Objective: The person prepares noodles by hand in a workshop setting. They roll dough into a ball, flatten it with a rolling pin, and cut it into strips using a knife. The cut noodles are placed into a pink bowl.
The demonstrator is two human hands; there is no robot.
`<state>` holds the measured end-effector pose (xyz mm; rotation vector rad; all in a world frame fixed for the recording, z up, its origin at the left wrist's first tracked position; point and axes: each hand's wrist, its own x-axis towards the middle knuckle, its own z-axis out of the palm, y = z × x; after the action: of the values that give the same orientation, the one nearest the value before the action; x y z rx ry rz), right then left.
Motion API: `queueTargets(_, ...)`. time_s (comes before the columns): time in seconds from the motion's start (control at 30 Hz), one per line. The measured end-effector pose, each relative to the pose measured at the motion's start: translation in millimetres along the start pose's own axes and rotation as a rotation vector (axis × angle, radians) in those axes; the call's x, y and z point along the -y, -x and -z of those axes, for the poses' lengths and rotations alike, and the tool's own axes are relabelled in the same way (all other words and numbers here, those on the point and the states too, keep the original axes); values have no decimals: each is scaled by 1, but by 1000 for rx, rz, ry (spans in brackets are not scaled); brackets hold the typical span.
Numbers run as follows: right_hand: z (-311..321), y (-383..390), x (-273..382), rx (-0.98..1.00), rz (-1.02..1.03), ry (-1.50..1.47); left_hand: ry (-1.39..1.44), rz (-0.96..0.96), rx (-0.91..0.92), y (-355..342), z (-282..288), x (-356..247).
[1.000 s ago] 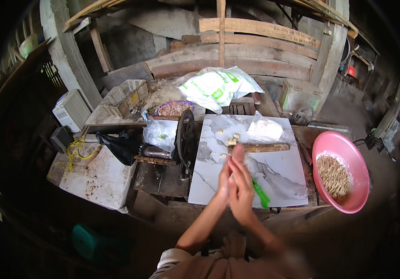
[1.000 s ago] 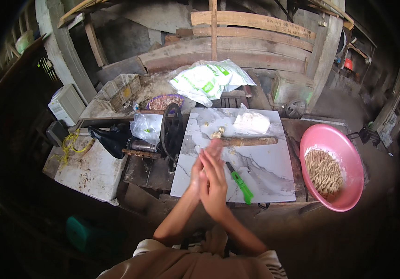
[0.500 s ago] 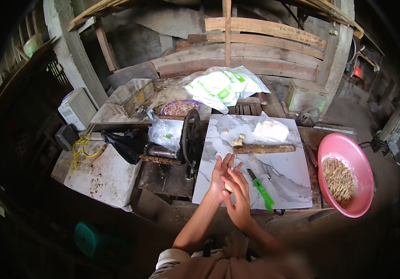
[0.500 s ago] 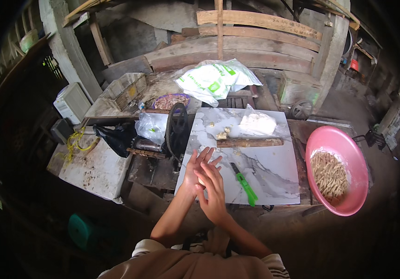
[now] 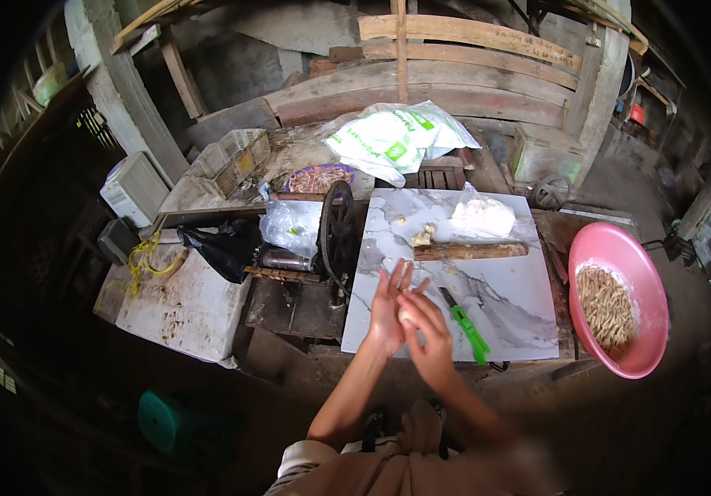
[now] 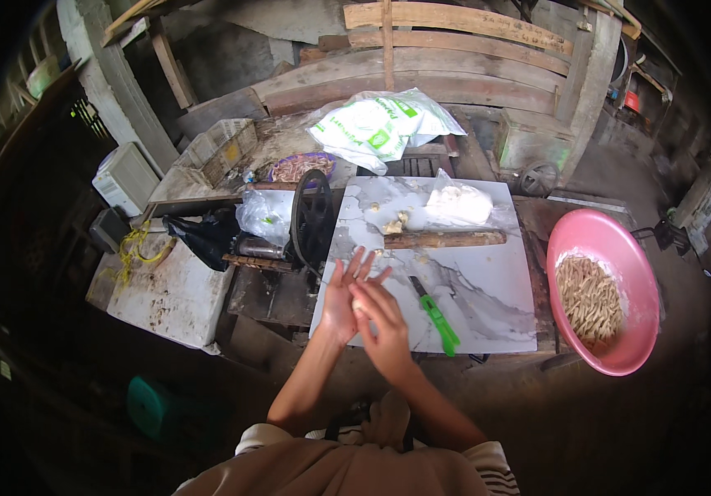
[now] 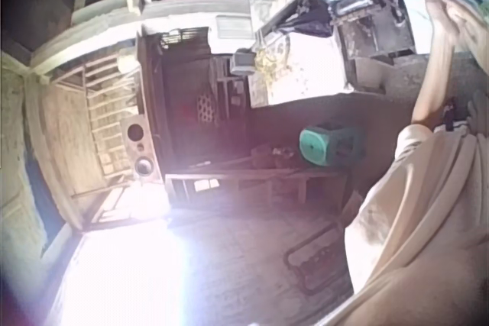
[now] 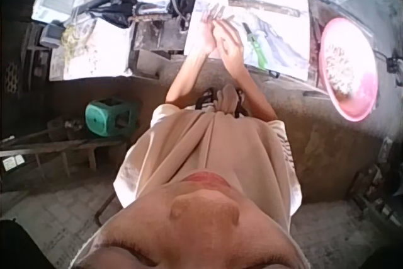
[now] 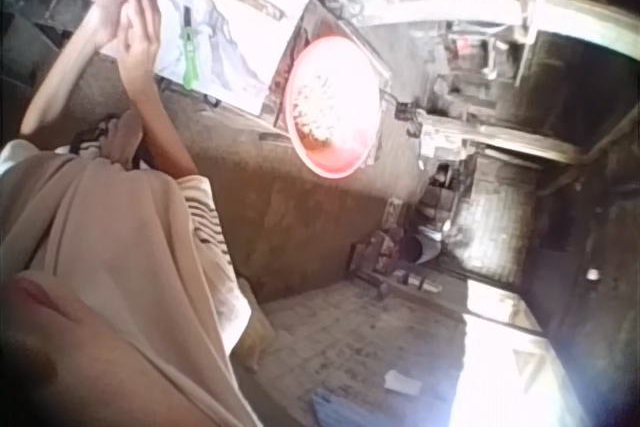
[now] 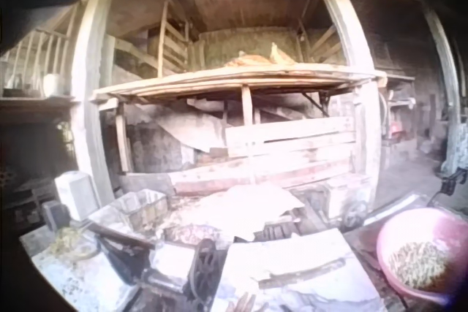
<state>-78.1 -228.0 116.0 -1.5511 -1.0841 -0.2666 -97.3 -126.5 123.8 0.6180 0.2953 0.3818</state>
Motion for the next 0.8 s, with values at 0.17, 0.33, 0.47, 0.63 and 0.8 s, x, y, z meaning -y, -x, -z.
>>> queueTargets(0.17, 12, -28, -31, 33, -197, 38, -141, 121, 79, 21, -18, 35)
queueTargets(0.33, -13, -3, 20, -35, -62, 50, -151, -247, 149, -12, 19, 25)
queueTargets(0.47, 3, 6, -5, 27, -286, -154, -210, -236, 73, 2, -5, -4)
queueTargets(0.63, 18, -50, 1, -57, -277, -208, -167, -64, 136, 14, -16, 47)
queueTargets(0.8, -7, -14, 20, 50, 89, 155, -21, -140, 194, -29, 24, 26)
